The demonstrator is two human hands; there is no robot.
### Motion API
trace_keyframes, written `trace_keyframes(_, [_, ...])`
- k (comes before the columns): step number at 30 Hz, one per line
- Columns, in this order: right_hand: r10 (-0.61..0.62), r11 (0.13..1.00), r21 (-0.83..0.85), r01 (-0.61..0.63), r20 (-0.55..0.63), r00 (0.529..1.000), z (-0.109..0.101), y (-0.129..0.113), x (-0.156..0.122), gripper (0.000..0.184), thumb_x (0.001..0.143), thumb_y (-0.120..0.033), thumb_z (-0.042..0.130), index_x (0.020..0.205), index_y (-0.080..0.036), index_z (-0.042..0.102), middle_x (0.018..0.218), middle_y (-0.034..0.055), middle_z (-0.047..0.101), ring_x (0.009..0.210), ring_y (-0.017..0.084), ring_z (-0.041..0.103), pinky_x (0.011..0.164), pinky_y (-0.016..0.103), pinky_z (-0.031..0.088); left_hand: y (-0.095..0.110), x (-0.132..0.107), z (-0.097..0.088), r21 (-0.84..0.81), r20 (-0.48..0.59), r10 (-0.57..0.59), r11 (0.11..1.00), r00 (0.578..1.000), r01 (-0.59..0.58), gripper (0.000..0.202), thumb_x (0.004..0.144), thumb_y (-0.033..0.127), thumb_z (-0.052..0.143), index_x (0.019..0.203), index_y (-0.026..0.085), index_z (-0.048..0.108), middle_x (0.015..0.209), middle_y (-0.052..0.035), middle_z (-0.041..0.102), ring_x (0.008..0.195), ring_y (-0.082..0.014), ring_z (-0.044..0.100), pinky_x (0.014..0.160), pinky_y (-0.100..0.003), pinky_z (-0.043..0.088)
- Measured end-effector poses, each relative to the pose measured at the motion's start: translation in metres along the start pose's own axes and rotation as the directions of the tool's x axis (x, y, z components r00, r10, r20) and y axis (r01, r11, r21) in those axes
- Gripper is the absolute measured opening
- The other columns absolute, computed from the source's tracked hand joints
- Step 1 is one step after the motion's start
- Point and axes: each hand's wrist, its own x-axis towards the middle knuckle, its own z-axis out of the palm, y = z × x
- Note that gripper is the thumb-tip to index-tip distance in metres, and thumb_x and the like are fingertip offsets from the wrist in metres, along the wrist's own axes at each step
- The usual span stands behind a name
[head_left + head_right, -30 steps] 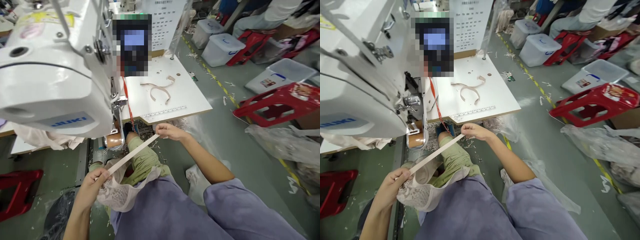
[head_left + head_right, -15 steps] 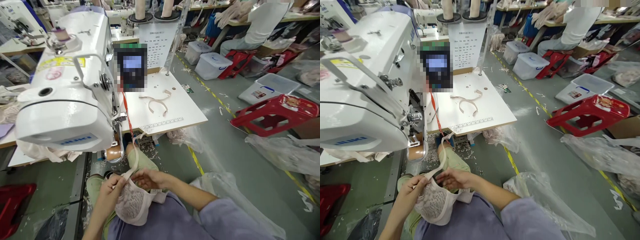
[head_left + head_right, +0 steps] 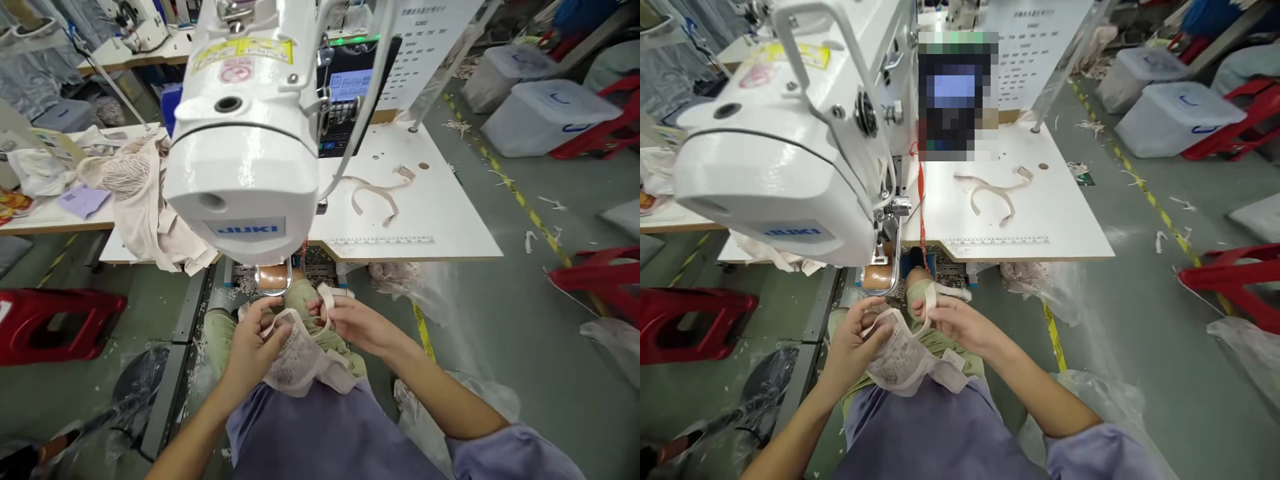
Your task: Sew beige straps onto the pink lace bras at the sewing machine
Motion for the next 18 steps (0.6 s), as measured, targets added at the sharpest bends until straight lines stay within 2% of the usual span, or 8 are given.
trace_keyframes(2, [0.015, 0.989, -0.151, 0.0, 0.103, 0.995, 0.015, -0.002, -0.004, 0.022, 0.085, -0.041, 0.074, 0.088, -0.019, 0.075, 0.113, 0.0075, 0.066, 0.106, 0.02, 0.061, 0.093, 0.03, 0.048, 0.0, -0.002, 0.002, 0.012, 0.001, 0.007, 1.0, 1.0, -0.007, 0.044, 0.09, 0.039, 0.063, 0.126, 0.019, 0.05, 0.071, 0.002, 0.06, 0.059, -0.013, 0.054, 0.055, -0.023, 0.042])
trace_keyframes(4, [-0.019, 0.961, -0.272, 0.054, 0.129, 0.991, 0.029, -0.002, -0.003, 0.021, 0.089, -0.04, 0.069, 0.093, -0.021, 0.076, 0.122, 0.0071, 0.064, 0.109, 0.021, 0.061, 0.094, 0.032, 0.048, -0.001, -0.003, 0.004, 0.052, -0.004, 0.028, 0.998, 1.0, -0.028, 0.044, 0.09, 0.038, 0.063, 0.127, 0.018, 0.05, 0.073, 0.001, 0.061, 0.06, -0.0131, 0.055, 0.056, -0.023, 0.042])
trace_keyframes(7, [-0.107, 0.903, -0.405, 0.144, 0.112, 0.988, 0.041, -0.002, 0.004, 0.023, 0.092, -0.04, 0.065, 0.101, -0.022, 0.077, 0.114, 0.007, 0.068, 0.101, 0.021, 0.065, 0.087, 0.032, 0.051, -0.003, -0.006, 0.005, 0.063, 0.003, 0.055, 0.996, 0.998, -0.055, 0.043, 0.091, 0.036, 0.062, 0.128, 0.018, 0.05, 0.075, 0.0002, 0.062, 0.064, -0.0136, 0.057, 0.058, -0.023, 0.044])
trace_keyframes(10, [-0.254, 0.762, -0.588, 0.272, 0.116, 0.96, 0.047, -0.003, 0.007, 0.021, 0.094, -0.036, 0.062, 0.102, -0.025, 0.078, 0.104, 0.0059, 0.071, 0.096, 0.021, 0.066, 0.084, 0.032, 0.051, -0.003, -0.006, 0.0, 0.056, 0.037, 0.05, 0.997, 0.998, -0.052, 0.044, 0.092, 0.034, 0.059, 0.132, 0.019, 0.049, 0.078, 0.0003, 0.063, 0.068, -0.0145, 0.058, 0.061, -0.023, 0.045])
trace_keyframes(12, [-0.374, 0.63, -0.683, 0.371, 0.152, 0.915, 0.05, -0.004, 0.006, 0.019, 0.094, -0.03, 0.061, 0.101, -0.026, 0.078, 0.099, 0.0047, 0.072, 0.094, 0.02, 0.066, 0.083, 0.031, 0.05, -0.002, -0.005, -0.005, 0.144, 0.097, 0.036, 0.988, 0.995, -0.05, 0.029, 0.094, 0.033, 0.056, 0.119, 0.018, 0.058, 0.076, 0.0003, 0.061, 0.068, -0.0149, 0.057, 0.062, -0.024, 0.044])
trace_keyframes(14, [-0.465, 0.551, -0.705, 0.447, 0.185, 0.866, 0.053, -0.004, 0.005, 0.018, 0.094, -0.027, 0.06, 0.098, -0.027, 0.078, 0.095, 0.0044, 0.072, 0.089, 0.02, 0.065, 0.08, 0.031, 0.05, -0.002, -0.003, -0.009, 0.238, 0.188, 0.051, 0.967, 0.981, -0.095, 0.021, 0.096, 0.035, 0.053, 0.092, 0.017, 0.064, 0.074, -0.0007, 0.059, 0.069, -0.0153, 0.055, 0.064, -0.025, 0.043])
trace_keyframes(16, [-0.506, 0.567, -0.673, 0.475, 0.17, 0.846, 0.055, -0.004, 0.005, 0.017, 0.094, -0.028, 0.06, 0.096, -0.026, 0.078, 0.094, 0.0046, 0.072, 0.086, 0.02, 0.065, 0.076, 0.03, 0.05, -0.005, -0.002, -0.008, 0.23, 0.241, 0.114, 0.958, 0.964, -0.171, 0.029, 0.098, 0.036, 0.049, 0.08, 0.017, 0.063, 0.083, -0.0041, 0.061, 0.078, -0.0175, 0.056, 0.07, -0.027, 0.045])
trace_keyframes(18, [-0.509, 0.638, -0.612, 0.467, 0.121, 0.852, 0.057, -0.005, 0.008, 0.017, 0.094, -0.031, 0.062, 0.094, -0.025, 0.078, 0.093, 0.005, 0.072, 0.084, 0.019, 0.065, 0.074, 0.03, 0.05, -0.011, -0.002, -0.002, 0.165, 0.195, 0.178, 0.964, 0.965, -0.211, 0.03, 0.099, 0.038, 0.048, 0.085, 0.017, 0.064, 0.093, -0.0067, 0.063, 0.089, -0.0198, 0.058, 0.078, -0.029, 0.046])
